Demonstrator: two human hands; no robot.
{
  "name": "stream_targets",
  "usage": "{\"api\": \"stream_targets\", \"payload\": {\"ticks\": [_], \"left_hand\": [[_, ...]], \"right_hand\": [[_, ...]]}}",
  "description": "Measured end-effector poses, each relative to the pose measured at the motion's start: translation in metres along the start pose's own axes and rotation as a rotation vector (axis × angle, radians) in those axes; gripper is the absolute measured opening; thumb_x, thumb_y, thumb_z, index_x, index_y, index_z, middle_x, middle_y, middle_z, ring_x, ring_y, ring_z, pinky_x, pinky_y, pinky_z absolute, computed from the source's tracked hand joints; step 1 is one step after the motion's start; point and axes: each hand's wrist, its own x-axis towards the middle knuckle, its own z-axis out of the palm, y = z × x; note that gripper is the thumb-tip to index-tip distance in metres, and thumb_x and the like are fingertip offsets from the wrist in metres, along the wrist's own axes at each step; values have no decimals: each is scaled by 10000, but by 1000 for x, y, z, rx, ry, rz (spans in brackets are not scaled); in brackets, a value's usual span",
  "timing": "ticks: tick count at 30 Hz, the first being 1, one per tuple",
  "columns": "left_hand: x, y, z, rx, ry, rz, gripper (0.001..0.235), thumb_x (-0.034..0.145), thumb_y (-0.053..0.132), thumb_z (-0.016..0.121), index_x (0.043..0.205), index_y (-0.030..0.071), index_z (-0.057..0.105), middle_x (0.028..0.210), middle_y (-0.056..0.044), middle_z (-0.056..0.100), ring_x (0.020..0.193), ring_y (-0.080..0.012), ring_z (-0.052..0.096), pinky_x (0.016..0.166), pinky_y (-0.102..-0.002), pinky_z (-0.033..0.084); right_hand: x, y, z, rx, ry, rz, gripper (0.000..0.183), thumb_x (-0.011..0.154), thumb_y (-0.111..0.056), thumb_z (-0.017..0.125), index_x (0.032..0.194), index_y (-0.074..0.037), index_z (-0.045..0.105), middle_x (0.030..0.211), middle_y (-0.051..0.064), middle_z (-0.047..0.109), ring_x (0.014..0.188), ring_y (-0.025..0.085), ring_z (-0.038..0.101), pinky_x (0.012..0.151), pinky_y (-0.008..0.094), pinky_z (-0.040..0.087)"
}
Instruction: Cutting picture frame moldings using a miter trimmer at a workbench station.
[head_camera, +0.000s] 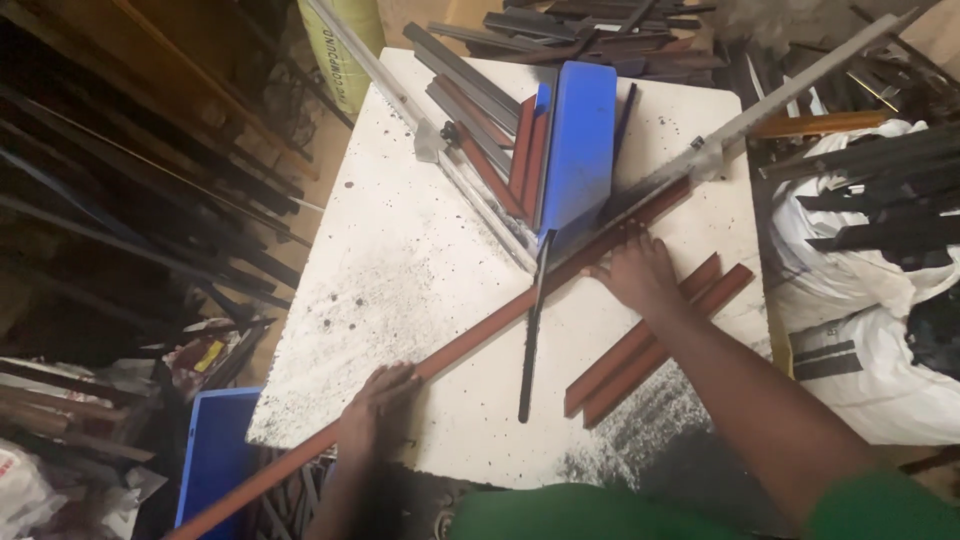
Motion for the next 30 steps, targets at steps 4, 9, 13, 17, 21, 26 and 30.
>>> {"api": "stream_targets", "payload": {"ticks": [4,9,13,17,21,26,30], "left_hand": [[8,-2,-5,-92,32,81,424,937,71,569,1282,235,752,1468,8,629,1431,-278,502,1185,-403,391],[0,6,9,67,75,119,399,880,109,668,1248,238,752,1437,11,635,1383,-249,551,1191,-379,391],[-18,32,5,64,136,166,445,834,86,642,1255,187,745,1423,-20,638,1364,-252,566,1200,-378,360],[-30,48,46,58,158,123,400,853,104,613,1224,163,748,1422,-32,636,1364,-246,551,1179,-377,324],[-17,66,114,185,159,172,328,948,80,569,1194,188,756,1406,-25,658,1312,-202,598,1169,-396,378],[15,135,129,-7,90,146,319,947,76,597,1199,200,749,1330,-7,708,1227,-197,653,997,-357,554],[23,110,147,-352,86,289,286,948,72,668,1197,165,773,1284,-36,742,1240,-190,708,1104,-374,549]], "right_hand": [[11,6,5,-22,-134,-13,773,884,-742,507,1240,-98,742,1511,283,471,1481,432,358,1146,553,353],[-5,3,-21,-47,-179,-60,850,907,-815,464,1268,-92,725,1561,297,411,1495,450,309,1229,479,276],[-66,-16,-35,109,-378,21,755,966,-706,352,1587,-279,325,1643,272,178,1527,450,173,1214,536,189],[-136,-11,-11,144,-358,71,698,986,-671,362,1583,-311,320,1676,241,150,1559,415,169,1248,540,168],[-171,-27,-9,197,-314,71,691,1010,-629,364,1565,-218,359,1686,221,165,1570,383,174,1270,519,168],[-165,-82,4,320,-297,-85,783,1032,-590,333,1581,-46,209,1686,209,112,1569,342,142,1280,462,143],[-122,-72,19,243,-275,-106,796,1083,-540,282,1584,42,71,1682,251,18,1568,385,51,1258,479,82]]}}
